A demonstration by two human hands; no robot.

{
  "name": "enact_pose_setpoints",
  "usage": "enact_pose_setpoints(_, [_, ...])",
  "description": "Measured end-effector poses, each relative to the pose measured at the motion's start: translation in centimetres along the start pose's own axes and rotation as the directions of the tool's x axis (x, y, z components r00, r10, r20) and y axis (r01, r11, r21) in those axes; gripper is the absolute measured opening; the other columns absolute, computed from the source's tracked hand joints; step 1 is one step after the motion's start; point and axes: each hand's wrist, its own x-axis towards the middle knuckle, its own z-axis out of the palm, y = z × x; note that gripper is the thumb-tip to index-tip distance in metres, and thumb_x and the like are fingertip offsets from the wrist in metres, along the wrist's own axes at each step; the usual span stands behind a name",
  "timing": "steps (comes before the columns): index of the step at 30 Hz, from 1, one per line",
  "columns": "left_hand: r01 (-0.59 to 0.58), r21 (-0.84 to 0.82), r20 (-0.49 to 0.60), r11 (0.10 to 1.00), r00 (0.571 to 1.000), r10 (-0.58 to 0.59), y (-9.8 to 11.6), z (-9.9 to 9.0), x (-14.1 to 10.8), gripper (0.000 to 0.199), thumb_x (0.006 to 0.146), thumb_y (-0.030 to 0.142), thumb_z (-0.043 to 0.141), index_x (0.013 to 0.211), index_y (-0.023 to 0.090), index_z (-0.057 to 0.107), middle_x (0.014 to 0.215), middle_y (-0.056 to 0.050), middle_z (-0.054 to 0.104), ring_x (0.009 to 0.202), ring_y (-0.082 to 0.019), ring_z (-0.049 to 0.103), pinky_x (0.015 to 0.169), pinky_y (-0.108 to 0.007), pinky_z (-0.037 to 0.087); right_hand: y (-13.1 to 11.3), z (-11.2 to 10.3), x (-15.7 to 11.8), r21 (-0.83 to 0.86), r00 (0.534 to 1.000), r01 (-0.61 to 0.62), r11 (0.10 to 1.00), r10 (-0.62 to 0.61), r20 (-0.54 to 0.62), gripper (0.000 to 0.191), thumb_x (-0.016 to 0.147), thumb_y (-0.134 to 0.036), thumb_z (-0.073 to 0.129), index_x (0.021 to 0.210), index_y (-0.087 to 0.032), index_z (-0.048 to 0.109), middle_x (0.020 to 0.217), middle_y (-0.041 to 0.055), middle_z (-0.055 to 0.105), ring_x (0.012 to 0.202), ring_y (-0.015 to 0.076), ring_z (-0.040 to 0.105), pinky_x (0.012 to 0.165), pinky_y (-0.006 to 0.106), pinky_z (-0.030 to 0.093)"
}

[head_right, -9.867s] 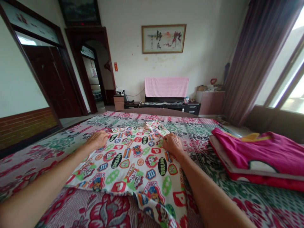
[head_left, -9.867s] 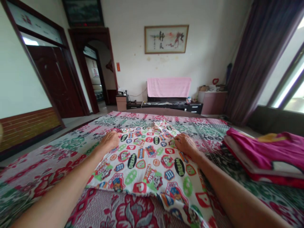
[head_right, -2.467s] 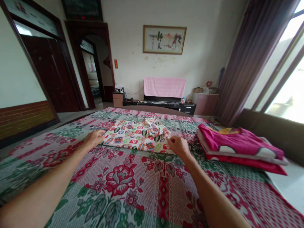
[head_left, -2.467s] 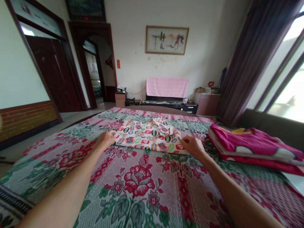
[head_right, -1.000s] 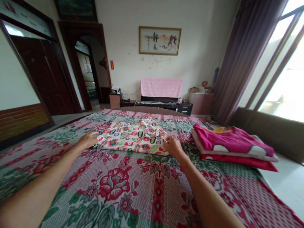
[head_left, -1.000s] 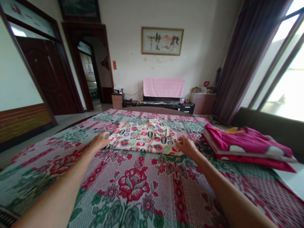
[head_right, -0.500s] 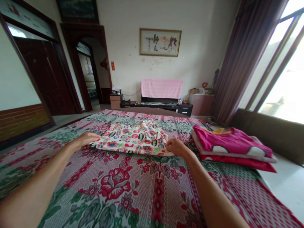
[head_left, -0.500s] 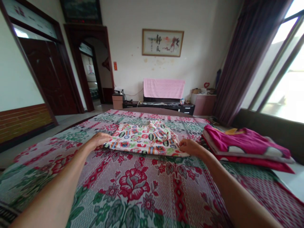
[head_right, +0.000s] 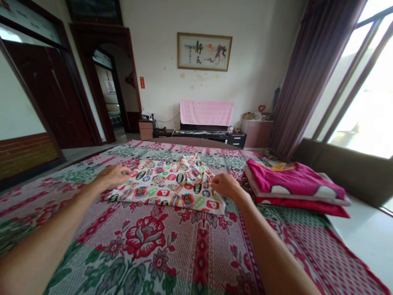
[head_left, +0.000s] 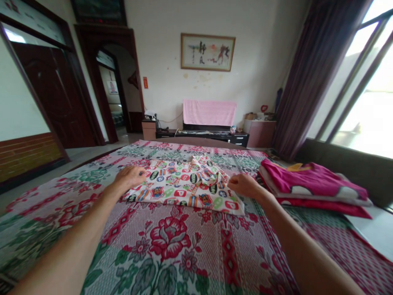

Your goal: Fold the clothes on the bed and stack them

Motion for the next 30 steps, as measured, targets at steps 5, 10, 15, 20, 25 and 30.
enact_pose_setpoints(5, [-0.354, -0.053, -0.106, 0.934, 0.932, 0.347, 5.2, 3.6, -0.6, 0.036, 0.083, 0.040, 0.046, 0.102, 0.023, 0.071, 0.111, -0.006, 0.068, 0.103, -0.020, 0.060, 0.094, -0.028, 0.043, -2.3, 3.2, 0.3, 0.023, 0.950, 0.252, 0.967, -0.243, -0.197, 0.020, 0.077, -0.020, 0.049, 0.065, -0.016, 0.064, 0.064, 0.0010, 0.060, 0.059, 0.0095, 0.048, 0.056, 0.022, 0.030])
enact_pose_setpoints(10, [-0.462, -0.033, -0.126, 0.886, 0.882, 0.455, 6.9, 6.7, -1.5, 0.033, 0.087, 0.039, 0.045, 0.096, 0.019, 0.070, 0.102, -0.010, 0.069, 0.097, -0.022, 0.061, 0.092, -0.035, 0.046, -2.3, 4.9, -0.1, 0.015, 0.920, 0.361, 0.933, -0.353, -0.170, 0.020, 0.078, -0.018, 0.048, 0.066, -0.016, 0.064, 0.070, 0.0023, 0.064, 0.066, 0.0116, 0.053, 0.064, 0.022, 0.037])
enact_pose_setpoints(15, [-0.493, -0.032, -0.199, 0.870, 0.856, 0.477, 6.6, 7.5, -1.6, 0.032, 0.086, 0.037, 0.046, 0.098, 0.017, 0.068, 0.105, -0.013, 0.067, 0.099, -0.025, 0.060, 0.092, -0.041, 0.045, -1.4, 4.5, 1.9, 0.067, 0.914, 0.398, 0.915, -0.388, -0.118, 0.028, 0.076, -0.018, 0.051, 0.097, -0.020, 0.071, 0.100, 0.0053, 0.070, 0.096, 0.0181, 0.060, 0.091, 0.029, 0.041])
enact_pose_setpoints(20, [-0.487, 0.005, -0.208, 0.873, 0.854, 0.477, 6.6, 7.7, -1.6, 0.029, 0.087, 0.035, 0.047, 0.097, 0.017, 0.067, 0.101, -0.012, 0.066, 0.096, -0.024, 0.060, 0.090, -0.039, 0.045, -0.8, 4.2, 4.9, -0.002, 0.982, 0.159, 0.987, -0.158, -0.102, 0.046, 0.075, -0.026, 0.057, 0.119, -0.014, 0.063, 0.118, 0.0139, 0.064, 0.106, 0.0249, 0.059, 0.092, 0.032, 0.043])
enact_pose_setpoints(25, [-0.497, -0.002, -0.224, 0.868, 0.846, 0.484, 6.6, 7.8, -1.6, 0.029, 0.087, 0.035, 0.048, 0.099, 0.016, 0.067, 0.103, -0.012, 0.066, 0.095, -0.024, 0.060, 0.090, -0.039, 0.045, -1.6, 4.3, 6.4, -0.004, 0.983, 0.163, 0.987, -0.163, -0.090, 0.030, 0.080, -0.023, 0.051, 0.101, -0.020, 0.073, 0.105, 0.0074, 0.070, 0.092, 0.0206, 0.064, 0.082, 0.026, 0.044])
enact_pose_setpoints(30, [-0.496, 0.013, -0.234, 0.868, 0.843, 0.485, 6.6, 7.8, -1.7, 0.029, 0.087, 0.037, 0.048, 0.098, 0.017, 0.066, 0.102, -0.011, 0.066, 0.094, -0.023, 0.060, 0.088, -0.039, 0.045, -1.0, 4.5, 8.1, 0.006, 0.997, 0.029, 1.000, -0.028, -0.070, 0.028, 0.078, -0.024, 0.050, 0.091, -0.021, 0.075, 0.087, 0.0048, 0.073, 0.085, 0.0188, 0.065, 0.071, 0.022, 0.042])
